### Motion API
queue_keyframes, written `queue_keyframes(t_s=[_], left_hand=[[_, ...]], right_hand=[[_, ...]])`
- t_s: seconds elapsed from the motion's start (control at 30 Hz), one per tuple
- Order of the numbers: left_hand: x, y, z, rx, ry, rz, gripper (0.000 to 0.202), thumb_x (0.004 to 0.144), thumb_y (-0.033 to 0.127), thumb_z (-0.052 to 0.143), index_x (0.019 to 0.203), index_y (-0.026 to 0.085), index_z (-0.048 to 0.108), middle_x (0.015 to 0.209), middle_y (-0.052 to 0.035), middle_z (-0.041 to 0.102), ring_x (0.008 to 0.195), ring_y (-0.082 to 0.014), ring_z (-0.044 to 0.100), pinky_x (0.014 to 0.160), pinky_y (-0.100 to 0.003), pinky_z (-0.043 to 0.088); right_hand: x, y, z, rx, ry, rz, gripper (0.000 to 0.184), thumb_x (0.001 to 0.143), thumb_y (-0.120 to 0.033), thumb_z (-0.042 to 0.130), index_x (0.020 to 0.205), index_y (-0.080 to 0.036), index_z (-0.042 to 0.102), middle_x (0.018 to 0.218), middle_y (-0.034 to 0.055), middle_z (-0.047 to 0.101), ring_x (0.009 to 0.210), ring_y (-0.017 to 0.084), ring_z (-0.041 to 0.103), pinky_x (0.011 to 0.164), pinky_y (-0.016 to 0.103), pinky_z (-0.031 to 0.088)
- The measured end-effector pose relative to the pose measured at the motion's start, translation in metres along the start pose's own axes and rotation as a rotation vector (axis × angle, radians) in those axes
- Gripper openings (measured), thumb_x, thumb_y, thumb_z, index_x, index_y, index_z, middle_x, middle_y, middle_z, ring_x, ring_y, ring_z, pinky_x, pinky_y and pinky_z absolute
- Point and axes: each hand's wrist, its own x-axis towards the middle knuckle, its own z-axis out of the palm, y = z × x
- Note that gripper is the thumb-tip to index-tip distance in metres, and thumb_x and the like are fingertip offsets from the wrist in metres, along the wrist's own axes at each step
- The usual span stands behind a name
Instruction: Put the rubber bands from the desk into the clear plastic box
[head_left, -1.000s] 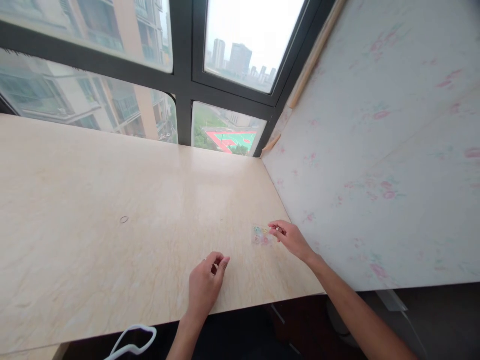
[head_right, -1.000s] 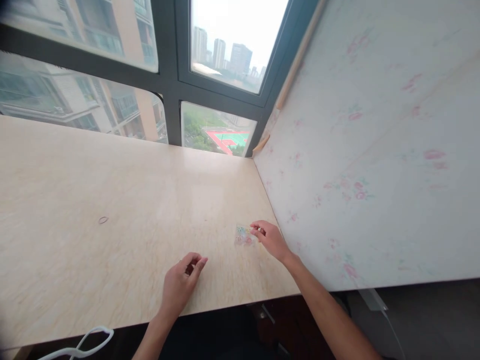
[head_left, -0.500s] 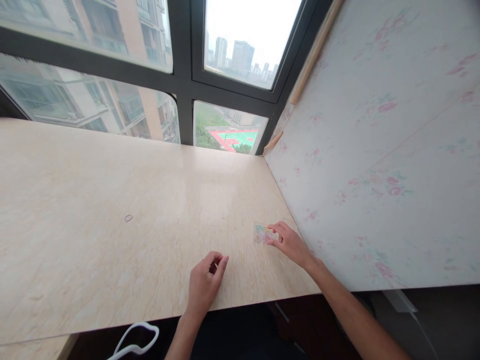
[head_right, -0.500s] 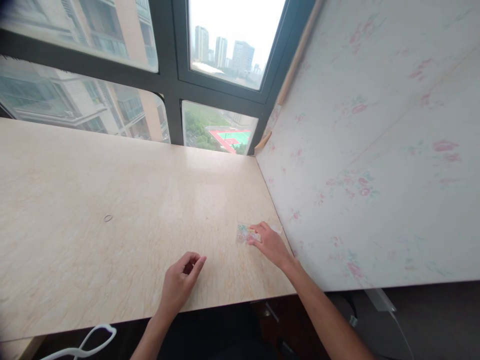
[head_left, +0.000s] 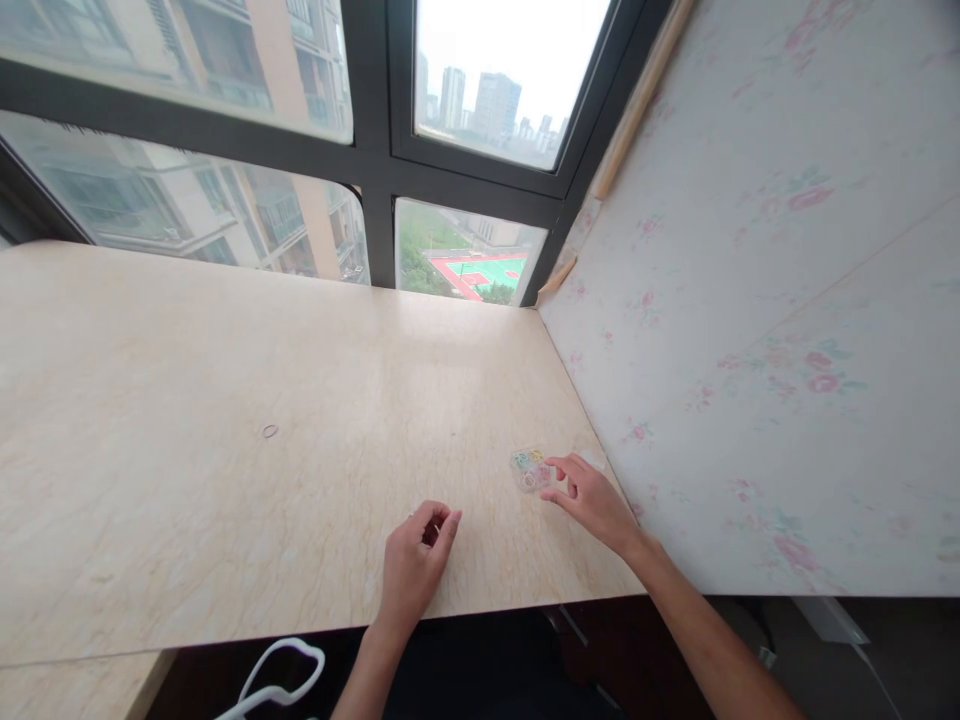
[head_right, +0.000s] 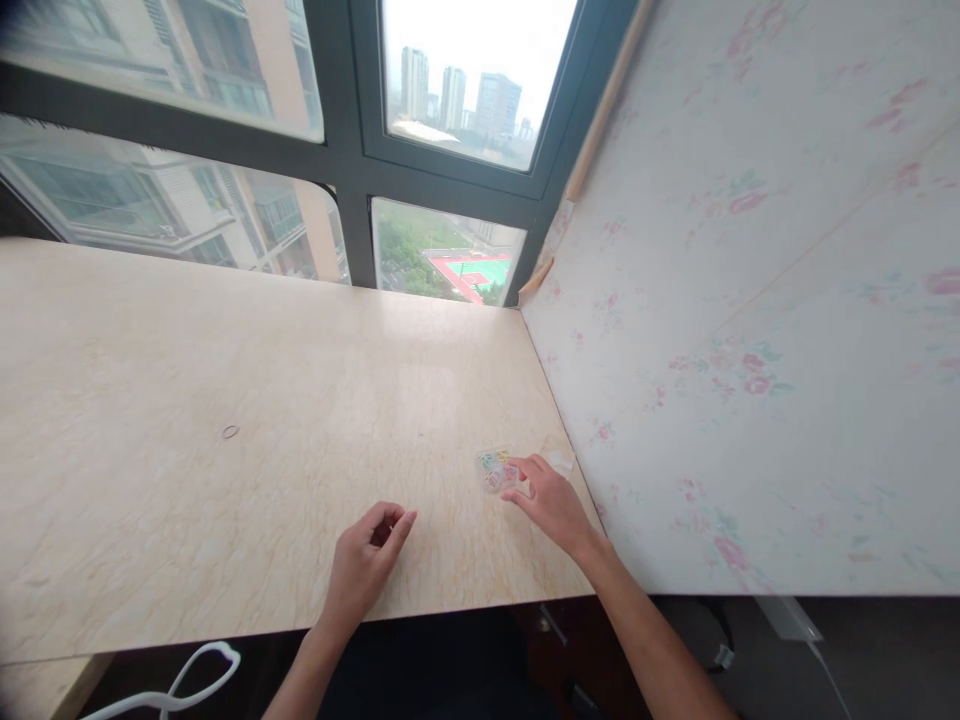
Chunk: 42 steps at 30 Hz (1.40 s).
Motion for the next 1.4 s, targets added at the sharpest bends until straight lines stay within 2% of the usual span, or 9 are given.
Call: queue_keyframes(t_s=[0.2, 0.53, 0.73, 0.8, 0.9, 1.03, 1.13, 1.23, 1.4], left_hand=[[0.000, 0.001, 0.000, 0.014, 0.006, -0.006, 0.029, 0.089, 0.043, 0.050, 0.073, 0.019, 0.056, 0.062, 0.0010, 0.058, 0.055, -0.0135, 0.053, 0.053, -0.023, 0.039], [-0.001, 0.003, 0.003, -0.014, 0.030, -0.044, 0.028, 0.087, 0.042, 0.053, 0.072, 0.018, 0.056, 0.061, 0.0010, 0.056, 0.055, -0.0131, 0.052, 0.053, -0.022, 0.040], [0.005, 0.001, -0.011, -0.234, 0.064, -0.143, 0.030, 0.083, 0.046, 0.059, 0.073, 0.018, 0.056, 0.060, 0.0021, 0.054, 0.052, -0.0109, 0.050, 0.048, -0.020, 0.041], [0.016, -0.003, -0.026, -0.266, 0.167, -0.180, 0.031, 0.081, 0.047, 0.062, 0.074, 0.017, 0.057, 0.059, 0.0024, 0.054, 0.048, -0.0096, 0.049, 0.045, -0.020, 0.039], [0.039, -0.016, -0.060, -0.224, 0.438, -0.211, 0.032, 0.077, 0.048, 0.064, 0.075, 0.016, 0.060, 0.059, 0.0029, 0.054, 0.047, -0.0089, 0.047, 0.043, -0.020, 0.037], [0.072, -0.042, -0.120, 0.079, 0.612, -0.261, 0.029, 0.077, 0.044, 0.061, 0.075, 0.016, 0.064, 0.063, 0.0006, 0.059, 0.055, -0.0118, 0.053, 0.052, -0.022, 0.042], [0.090, -0.062, -0.164, 0.446, 0.569, -0.302, 0.026, 0.077, 0.035, 0.060, 0.091, 0.015, 0.068, 0.086, -0.0050, 0.068, 0.070, -0.0158, 0.061, 0.068, -0.027, 0.047], [0.104, -0.076, -0.196, 0.778, 0.405, -0.348, 0.037, 0.078, 0.034, 0.060, 0.107, 0.013, 0.066, 0.101, -0.0102, 0.068, 0.090, -0.0217, 0.063, 0.082, -0.031, 0.047], [0.120, -0.082, -0.218, 0.869, 0.199, -0.320, 0.026, 0.075, 0.032, 0.063, 0.094, 0.019, 0.074, 0.095, -0.0070, 0.072, 0.092, -0.0230, 0.065, 0.082, -0.029, 0.048]], right_hand=[[0.002, 0.001, 0.022, -0.004, 0.109, 0.002, 0.033, 0.083, -0.033, 0.061, 0.114, -0.020, 0.058, 0.086, 0.0046, 0.060, 0.073, 0.018, 0.058, 0.070, 0.033, 0.048], [-0.019, 0.006, 0.038, 0.142, 0.250, 0.068, 0.031, 0.087, -0.043, 0.057, 0.109, -0.022, 0.059, 0.074, 0.0015, 0.055, 0.065, 0.017, 0.055, 0.064, 0.030, 0.048], [-0.030, 0.000, 0.050, 0.267, 0.229, 0.051, 0.023, 0.091, -0.042, 0.050, 0.083, -0.023, 0.061, 0.071, 0.0027, 0.060, 0.062, 0.018, 0.057, 0.060, 0.029, 0.047], [-0.030, -0.001, 0.048, 0.305, 0.193, 0.034, 0.026, 0.092, -0.042, 0.048, 0.080, -0.024, 0.062, 0.074, 0.0041, 0.064, 0.065, 0.019, 0.060, 0.061, 0.030, 0.048], [-0.030, 0.002, 0.046, 0.335, 0.174, 0.009, 0.026, 0.092, -0.044, 0.049, 0.081, -0.025, 0.063, 0.078, 0.0049, 0.067, 0.068, 0.021, 0.063, 0.062, 0.031, 0.050], [-0.030, 0.011, 0.050, 0.318, 0.168, -0.043, 0.030, 0.090, -0.048, 0.050, 0.080, -0.025, 0.065, 0.077, 0.0051, 0.069, 0.067, 0.022, 0.064, 0.060, 0.031, 0.052], [-0.029, 0.017, 0.054, 0.273, 0.187, -0.094, 0.034, 0.090, -0.051, 0.048, 0.079, -0.025, 0.067, 0.076, 0.0045, 0.070, 0.064, 0.021, 0.065, 0.058, 0.030, 0.053], [-0.028, 0.019, 0.056, 0.206, 0.218, -0.159, 0.038, 0.091, -0.052, 0.046, 0.077, -0.024, 0.068, 0.072, 0.0035, 0.070, 0.059, 0.019, 0.064, 0.055, 0.028, 0.052], [-0.026, 0.021, 0.057, 0.097, 0.288, -0.334, 0.042, 0.094, -0.050, 0.044, 0.083, -0.022, 0.073, 0.078, 0.0048, 0.073, 0.066, 0.019, 0.068, 0.061, 0.028, 0.053]])
